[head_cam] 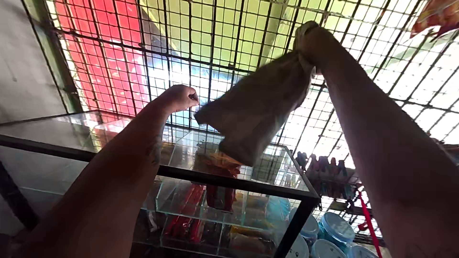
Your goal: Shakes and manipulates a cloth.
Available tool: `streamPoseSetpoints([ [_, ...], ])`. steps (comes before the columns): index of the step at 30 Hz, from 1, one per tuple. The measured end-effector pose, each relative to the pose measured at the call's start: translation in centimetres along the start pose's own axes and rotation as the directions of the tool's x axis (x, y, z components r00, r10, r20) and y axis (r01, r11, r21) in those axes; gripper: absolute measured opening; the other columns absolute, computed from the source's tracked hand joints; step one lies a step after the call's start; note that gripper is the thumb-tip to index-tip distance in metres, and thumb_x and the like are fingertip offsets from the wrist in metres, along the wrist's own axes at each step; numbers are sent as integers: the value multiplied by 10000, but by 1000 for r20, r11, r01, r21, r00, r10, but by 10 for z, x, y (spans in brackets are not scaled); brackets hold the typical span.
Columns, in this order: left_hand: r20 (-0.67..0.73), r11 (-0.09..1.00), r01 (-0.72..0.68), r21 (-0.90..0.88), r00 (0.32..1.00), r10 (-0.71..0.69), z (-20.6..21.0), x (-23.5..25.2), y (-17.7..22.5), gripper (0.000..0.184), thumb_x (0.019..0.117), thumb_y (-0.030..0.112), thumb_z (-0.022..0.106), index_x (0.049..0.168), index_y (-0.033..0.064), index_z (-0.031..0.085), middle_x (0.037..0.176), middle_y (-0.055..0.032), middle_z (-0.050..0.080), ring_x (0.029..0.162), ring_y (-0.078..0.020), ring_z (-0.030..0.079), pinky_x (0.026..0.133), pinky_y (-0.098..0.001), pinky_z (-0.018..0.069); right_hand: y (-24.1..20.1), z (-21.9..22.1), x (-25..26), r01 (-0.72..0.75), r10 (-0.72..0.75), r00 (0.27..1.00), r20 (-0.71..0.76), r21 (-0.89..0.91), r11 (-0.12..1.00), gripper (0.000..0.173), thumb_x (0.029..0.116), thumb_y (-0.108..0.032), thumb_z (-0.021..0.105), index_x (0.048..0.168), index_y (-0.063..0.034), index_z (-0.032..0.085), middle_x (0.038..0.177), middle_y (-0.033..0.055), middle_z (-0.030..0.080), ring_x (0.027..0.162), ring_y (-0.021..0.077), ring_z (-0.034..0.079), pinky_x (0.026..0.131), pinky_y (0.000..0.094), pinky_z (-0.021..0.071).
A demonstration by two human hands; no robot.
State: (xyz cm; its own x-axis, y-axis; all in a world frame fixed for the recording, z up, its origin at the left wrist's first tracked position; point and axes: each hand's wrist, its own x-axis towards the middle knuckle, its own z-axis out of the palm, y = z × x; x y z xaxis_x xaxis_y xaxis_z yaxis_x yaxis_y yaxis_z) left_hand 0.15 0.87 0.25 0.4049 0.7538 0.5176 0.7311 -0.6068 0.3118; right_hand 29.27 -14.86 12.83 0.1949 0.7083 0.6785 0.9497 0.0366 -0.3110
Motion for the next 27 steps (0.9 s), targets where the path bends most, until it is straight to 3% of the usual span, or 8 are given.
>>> streamPoseSetpoints([
  [1, 8, 1000, 2, -7, 1000, -2, 0, 0, -2, 185, 1045, 119, 585, 1105, -24, 688, 966, -218, 680, 849, -335, 642, 824, -558, 498, 2, -3, 4, 9, 0, 999, 50, -174, 985, 404, 1058, -58, 457, 1435, 88, 454, 1409, 314, 534, 1325, 406, 534, 1081, 567, 410],
  [3, 20, 999, 20, -35, 1000, -19, 0, -1, -1, 187, 1047, 133, 590, 1119, -7, 690, 966, -196, 681, 827, -304, 633, 810, -532, 500, 10, -6, 12, 32, 1, 997, 74, -453, 891, 440, 1031, -42, 505, 1438, 94, 408, 1368, 363, 534, 1289, 522, 537, 1006, 683, 436],
  [5, 22, 999, 21, -49, 1000, -20, -2, -4, 0, 187, 1047, 130, 588, 1128, -2, 693, 977, -194, 687, 826, -305, 637, 809, -537, 504, 4, -10, -2, -35, 59, 998, 22, -582, 813, 440, 1008, -47, 545, 1405, 104, 433, 1325, 360, 563, 1233, 540, 573, 924, 705, 468],
  [9, 17, 999, 26, -27, 1000, -25, -2, -2, -1, 197, 1049, 138, 583, 1139, 6, 698, 990, -199, 696, 855, -321, 655, 843, -546, 506, -13, -18, -28, -113, 87, 994, -72, -618, 778, 274, 1021, -48, 490, 1190, 132, 608, 1264, 350, 613, 1204, 532, 591, 885, 703, 466],
  [18, 46, 999, 35, -7, 998, -35, -3, -2, 3, 205, 1056, 146, 575, 1148, 10, 697, 993, -187, 695, 861, -301, 645, 848, -526, 496, -3, -5, -10, -188, 120, 980, -159, -541, 820, 290, 1034, -59, 460, 1193, 130, 611, 1258, 348, 620, 1205, 519, 601, 900, 689, 473],
  [24, 50, 1000, 30, -7, 998, -29, -4, -3, 6, 207, 1054, 137, 573, 1144, -12, 687, 999, -201, 686, 860, -314, 642, 845, -537, 498, -20, -12, 19, -121, 109, 992, -65, -226, 967, 483, 1003, -6, 500, 1478, 36, 423, 1477, 275, 502, 1371, 407, 509, 1077, 595, 420],
  [25, 51, 1000, 20, 1, 999, -20, -3, -2, 7, 210, 1054, 136, 574, 1142, -18, 687, 1013, -211, 688, 877, -329, 651, 856, -553, 500, -21, -14, 17, -94, 89, 994, -61, -77, 993, 432, 1028, -5, 474, 1457, 37, 460, 1439, 242, 533, 1315, 333, 544, 1062, 509, 438],
  [27, 50, 1000, -3, 10, 999, 3, -3, 0, 8, 204, 1050, 140, 585, 1130, -15, 690, 1018, -208, 687, 886, -326, 644, 853, -551, 490, -10, -11, 14, -17, 73, 991, -112, 430, 903, 203, 1057, -49, 427, 1232, -43, 529, 1023, 61, 525, 860, 91, 528, 756, 257, 464],
])
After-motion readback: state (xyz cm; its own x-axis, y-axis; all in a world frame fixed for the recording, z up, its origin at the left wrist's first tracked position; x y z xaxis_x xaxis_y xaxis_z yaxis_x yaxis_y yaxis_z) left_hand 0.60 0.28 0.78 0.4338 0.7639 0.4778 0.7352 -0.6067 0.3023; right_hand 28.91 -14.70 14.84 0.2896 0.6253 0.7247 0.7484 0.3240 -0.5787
